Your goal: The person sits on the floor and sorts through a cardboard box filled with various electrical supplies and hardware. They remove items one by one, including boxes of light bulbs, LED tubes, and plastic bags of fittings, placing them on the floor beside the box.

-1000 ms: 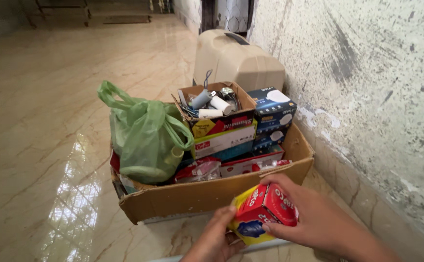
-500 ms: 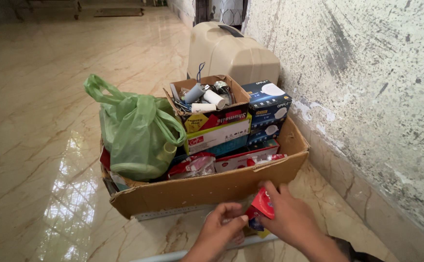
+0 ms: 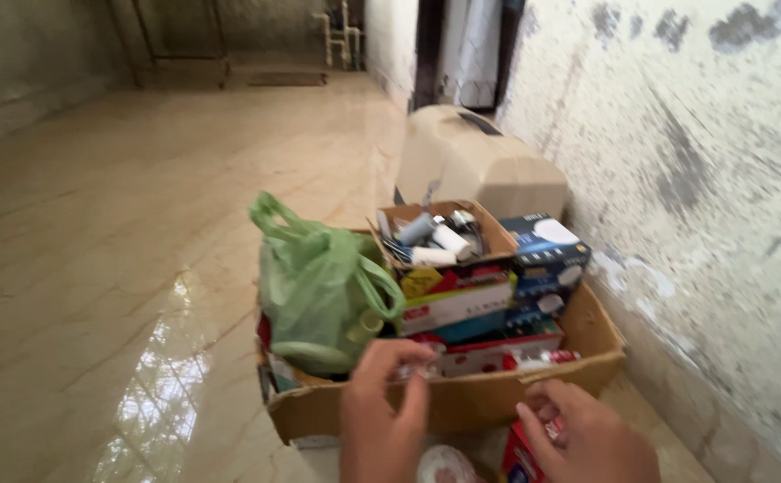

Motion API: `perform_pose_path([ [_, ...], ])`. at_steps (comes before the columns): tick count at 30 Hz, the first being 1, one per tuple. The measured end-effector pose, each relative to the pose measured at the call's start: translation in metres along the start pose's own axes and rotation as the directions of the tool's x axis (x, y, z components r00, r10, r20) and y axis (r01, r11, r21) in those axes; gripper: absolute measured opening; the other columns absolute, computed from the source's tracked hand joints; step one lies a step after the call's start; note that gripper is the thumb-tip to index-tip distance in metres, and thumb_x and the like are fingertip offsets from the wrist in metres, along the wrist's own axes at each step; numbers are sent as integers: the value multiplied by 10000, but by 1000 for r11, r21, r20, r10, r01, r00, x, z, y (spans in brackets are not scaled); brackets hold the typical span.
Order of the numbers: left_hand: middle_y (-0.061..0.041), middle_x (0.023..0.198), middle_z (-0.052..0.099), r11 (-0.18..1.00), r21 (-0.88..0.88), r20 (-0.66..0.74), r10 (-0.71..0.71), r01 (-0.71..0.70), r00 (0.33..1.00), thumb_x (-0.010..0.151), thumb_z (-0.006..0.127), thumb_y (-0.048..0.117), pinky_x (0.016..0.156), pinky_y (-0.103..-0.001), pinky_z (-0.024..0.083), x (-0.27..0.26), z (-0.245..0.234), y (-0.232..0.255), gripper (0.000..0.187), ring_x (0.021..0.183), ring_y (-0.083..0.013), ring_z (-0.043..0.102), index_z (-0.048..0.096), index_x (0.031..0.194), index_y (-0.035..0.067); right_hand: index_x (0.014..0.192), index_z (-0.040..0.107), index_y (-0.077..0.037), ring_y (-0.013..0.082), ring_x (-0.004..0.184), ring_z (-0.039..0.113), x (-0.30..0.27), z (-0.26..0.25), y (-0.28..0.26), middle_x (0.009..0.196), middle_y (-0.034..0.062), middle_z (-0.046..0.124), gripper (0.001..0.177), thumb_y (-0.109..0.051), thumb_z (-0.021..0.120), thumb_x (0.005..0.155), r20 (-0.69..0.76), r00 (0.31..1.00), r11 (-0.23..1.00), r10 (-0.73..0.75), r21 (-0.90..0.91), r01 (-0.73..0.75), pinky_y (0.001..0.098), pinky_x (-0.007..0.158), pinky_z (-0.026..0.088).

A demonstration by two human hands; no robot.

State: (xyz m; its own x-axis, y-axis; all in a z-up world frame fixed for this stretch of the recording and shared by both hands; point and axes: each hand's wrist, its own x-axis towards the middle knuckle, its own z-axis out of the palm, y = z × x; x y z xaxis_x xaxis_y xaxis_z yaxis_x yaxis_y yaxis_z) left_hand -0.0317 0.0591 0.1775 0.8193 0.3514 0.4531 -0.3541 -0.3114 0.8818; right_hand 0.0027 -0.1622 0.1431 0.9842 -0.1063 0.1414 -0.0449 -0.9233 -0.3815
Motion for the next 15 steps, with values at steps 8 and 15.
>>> perform_pose_path([
  [8,-74,1127,628,979,-203,-536,-112,2,837,828,632,-24,851,-326,551,58,-62,-64,267,1020,-192,654,685,1079,50,1254,669,-229,163,1017,730,22,9,-63,1146,30,714,513,-349,804,774,-108,899,859,-424,267,437,326,826,616],
  [15,-150,1177,656,765,-599,-493,-586,238,643,807,681,-38,874,-348,531,86,-75,-166,457,1038,-212,638,596,1252,27,1498,399,-137,280,1277,540,30,11,-164,1449,138,468,856,-298,815,767,-168,820,712,-548,421,562,401,1065,445],
])
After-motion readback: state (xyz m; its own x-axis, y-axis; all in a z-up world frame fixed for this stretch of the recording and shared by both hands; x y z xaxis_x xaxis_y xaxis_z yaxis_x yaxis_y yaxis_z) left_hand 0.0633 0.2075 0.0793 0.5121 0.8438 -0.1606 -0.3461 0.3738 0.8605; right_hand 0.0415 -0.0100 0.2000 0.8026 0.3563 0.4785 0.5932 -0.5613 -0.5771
